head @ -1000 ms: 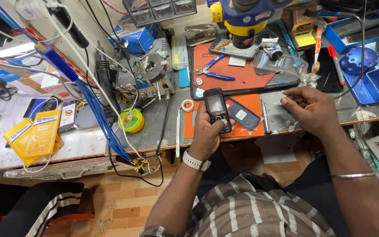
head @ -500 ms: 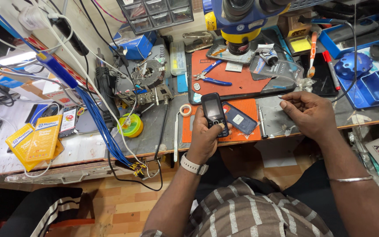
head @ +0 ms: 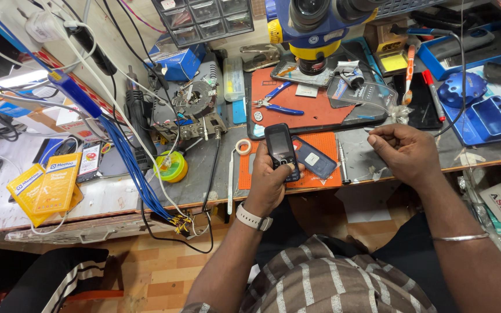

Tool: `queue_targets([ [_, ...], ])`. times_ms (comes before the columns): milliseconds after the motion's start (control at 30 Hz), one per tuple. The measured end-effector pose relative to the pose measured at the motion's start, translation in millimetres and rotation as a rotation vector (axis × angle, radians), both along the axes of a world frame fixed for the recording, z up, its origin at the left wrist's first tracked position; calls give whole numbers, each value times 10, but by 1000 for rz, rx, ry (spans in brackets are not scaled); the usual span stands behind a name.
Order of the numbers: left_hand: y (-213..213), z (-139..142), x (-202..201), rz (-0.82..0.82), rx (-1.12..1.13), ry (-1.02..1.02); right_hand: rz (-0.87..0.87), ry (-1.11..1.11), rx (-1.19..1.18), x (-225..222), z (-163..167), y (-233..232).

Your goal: The person repairs a feature phone at a workbench. They pry open the phone's back cover, remove the battery, unscrew and lift the mainboard, work on the board with a soldering iron and tweezers, then reassemble the phone, insert the battery, close it, and press buttons to test the device.

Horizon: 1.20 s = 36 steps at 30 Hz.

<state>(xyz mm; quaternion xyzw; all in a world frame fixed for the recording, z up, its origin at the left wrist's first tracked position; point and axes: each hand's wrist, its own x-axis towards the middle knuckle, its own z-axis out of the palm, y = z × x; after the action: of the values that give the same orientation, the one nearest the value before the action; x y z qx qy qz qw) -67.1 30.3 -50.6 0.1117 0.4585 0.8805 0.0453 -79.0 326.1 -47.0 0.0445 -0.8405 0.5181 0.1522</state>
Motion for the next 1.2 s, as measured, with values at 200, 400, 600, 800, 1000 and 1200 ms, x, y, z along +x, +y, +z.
queue_targets([
  [200,16,9,12,6,13,12,1,39,-30,-2,12,-10],
  [400,15,-49,3,34,-12,34,-17,93,83,26,27,-23],
  [600,-1,-115,-76,45,-57,85,-43,291,271,-14,62,-102],
  [800,-37,-86,-140,45,-91,124,-91,433,343,-24,154,-258],
  [1000,-21,-118,-172,76,-118,127,-92,479,352,-47,218,-295],
  [1200,77,-122,-110,127,-152,138,-113,475,386,-62,205,-279],
])
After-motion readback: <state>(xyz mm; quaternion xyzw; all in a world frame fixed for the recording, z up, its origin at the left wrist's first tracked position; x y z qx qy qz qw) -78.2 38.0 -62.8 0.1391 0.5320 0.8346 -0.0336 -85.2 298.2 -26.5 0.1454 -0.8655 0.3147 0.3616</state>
